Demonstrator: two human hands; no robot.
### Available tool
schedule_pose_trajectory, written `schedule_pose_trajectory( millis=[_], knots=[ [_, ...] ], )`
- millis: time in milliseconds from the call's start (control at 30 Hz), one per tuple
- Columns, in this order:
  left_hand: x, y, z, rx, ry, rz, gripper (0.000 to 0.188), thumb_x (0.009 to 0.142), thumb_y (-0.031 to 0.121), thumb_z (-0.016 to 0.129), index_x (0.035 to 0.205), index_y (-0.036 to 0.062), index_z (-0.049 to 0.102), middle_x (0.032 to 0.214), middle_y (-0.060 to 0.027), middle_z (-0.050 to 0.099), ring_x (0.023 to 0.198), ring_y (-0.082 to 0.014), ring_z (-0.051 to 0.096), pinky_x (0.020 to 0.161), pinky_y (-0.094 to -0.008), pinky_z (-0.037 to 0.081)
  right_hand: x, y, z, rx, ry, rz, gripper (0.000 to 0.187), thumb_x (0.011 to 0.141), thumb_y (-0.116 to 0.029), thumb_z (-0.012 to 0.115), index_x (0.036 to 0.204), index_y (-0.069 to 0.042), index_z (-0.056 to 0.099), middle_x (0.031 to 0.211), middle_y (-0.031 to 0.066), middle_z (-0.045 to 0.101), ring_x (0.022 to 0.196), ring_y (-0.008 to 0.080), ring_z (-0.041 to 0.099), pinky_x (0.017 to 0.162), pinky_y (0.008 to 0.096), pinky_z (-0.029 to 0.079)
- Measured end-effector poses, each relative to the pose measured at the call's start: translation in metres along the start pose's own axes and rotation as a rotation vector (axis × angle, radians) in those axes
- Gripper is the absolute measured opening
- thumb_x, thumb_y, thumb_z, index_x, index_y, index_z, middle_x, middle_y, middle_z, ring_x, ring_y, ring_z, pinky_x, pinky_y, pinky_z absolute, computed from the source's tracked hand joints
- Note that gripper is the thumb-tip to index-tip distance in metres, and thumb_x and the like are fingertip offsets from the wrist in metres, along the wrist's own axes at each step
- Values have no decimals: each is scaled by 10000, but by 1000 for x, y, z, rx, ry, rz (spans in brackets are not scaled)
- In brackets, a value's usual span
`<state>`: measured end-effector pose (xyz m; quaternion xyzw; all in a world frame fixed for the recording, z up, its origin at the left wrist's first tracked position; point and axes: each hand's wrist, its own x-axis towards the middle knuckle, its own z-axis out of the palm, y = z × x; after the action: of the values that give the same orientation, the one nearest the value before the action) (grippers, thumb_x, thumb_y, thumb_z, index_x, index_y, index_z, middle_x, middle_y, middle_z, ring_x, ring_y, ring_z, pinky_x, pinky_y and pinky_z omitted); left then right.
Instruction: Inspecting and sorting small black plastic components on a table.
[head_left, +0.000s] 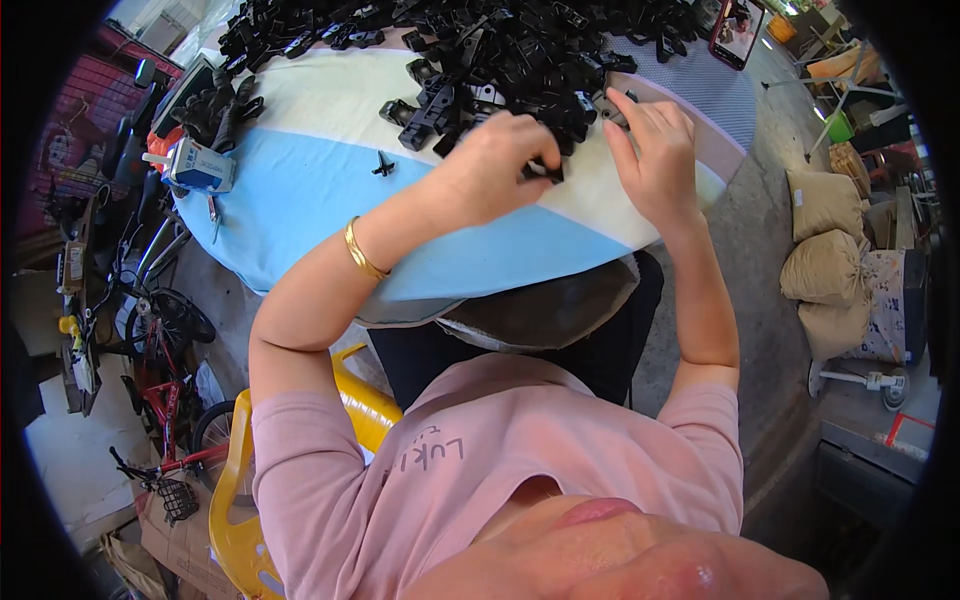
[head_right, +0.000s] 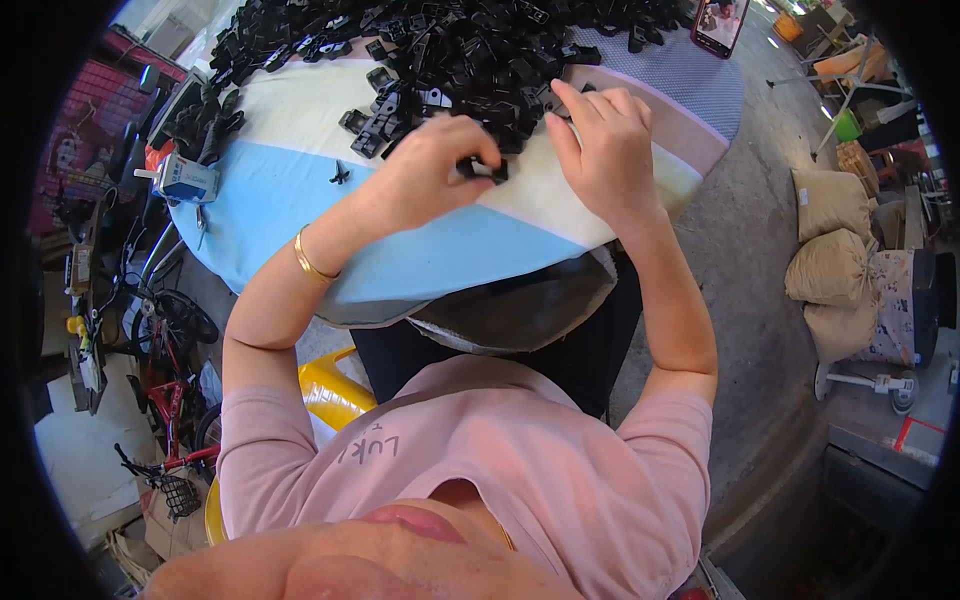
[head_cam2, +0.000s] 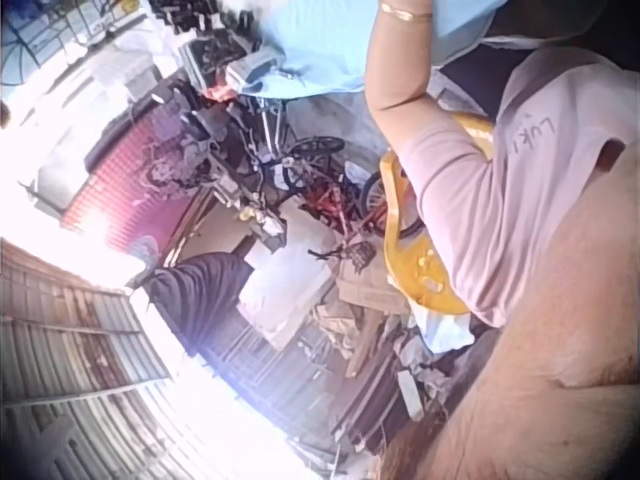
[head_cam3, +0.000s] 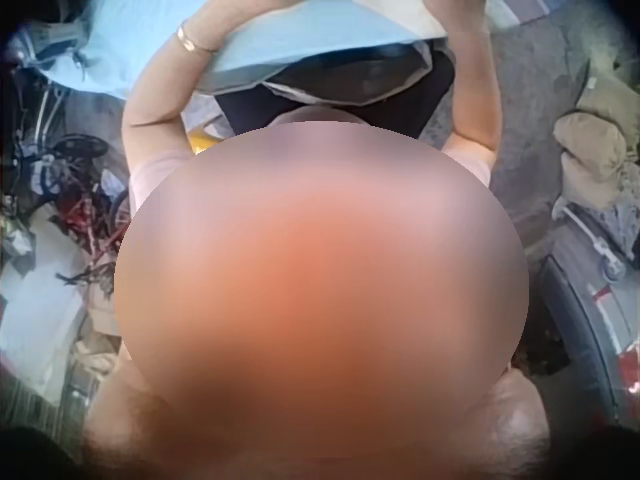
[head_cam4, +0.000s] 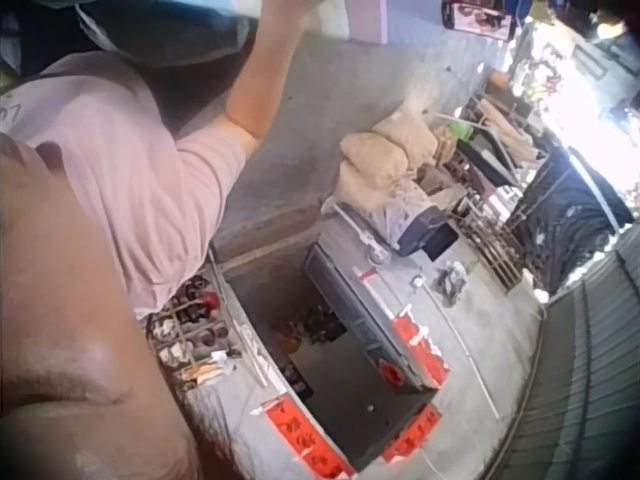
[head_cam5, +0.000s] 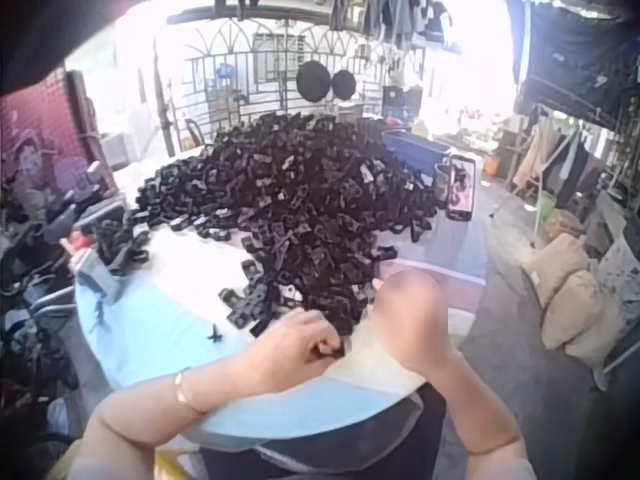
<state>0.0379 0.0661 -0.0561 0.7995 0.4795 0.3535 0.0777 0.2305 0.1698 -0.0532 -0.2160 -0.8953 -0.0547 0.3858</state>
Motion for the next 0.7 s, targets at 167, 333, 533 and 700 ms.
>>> schedule_pose_trajectory(
  millis=[167,333,533,700],
  knots=[
    [-2,15,12,-327,-55,-260,297,684,15,687,953,16,560,860,-86,564,743,-190,554,660,-286,472,-20,-19,-22,142,-112,39,305,723,-100,653,1015,-20,617,803,80,602,734,237,556,696,335,424],
    [-3,12,9,-267,-109,-284,346,670,12,704,983,13,556,881,-84,549,736,-171,556,657,-277,473,-23,-28,-36,353,-419,260,392,680,-57,674,1064,-44,594,760,88,559,681,237,557,636,319,446],
    [-3,13,12,-260,-97,-267,319,675,15,705,965,13,573,892,-78,542,740,-181,569,659,-271,477,-11,-6,-31,404,-523,15,359,697,-23,650,1050,-42,588,774,90,561,703,226,564,661,321,457],
    [-4,14,11,-217,-89,-274,296,667,73,691,942,17,596,902,-134,573,873,-312,556,796,-357,453,-7,1,-27,512,-463,75,284,700,-20,663,980,0,615,810,111,571,695,251,552,646,322,449]
  ],
)
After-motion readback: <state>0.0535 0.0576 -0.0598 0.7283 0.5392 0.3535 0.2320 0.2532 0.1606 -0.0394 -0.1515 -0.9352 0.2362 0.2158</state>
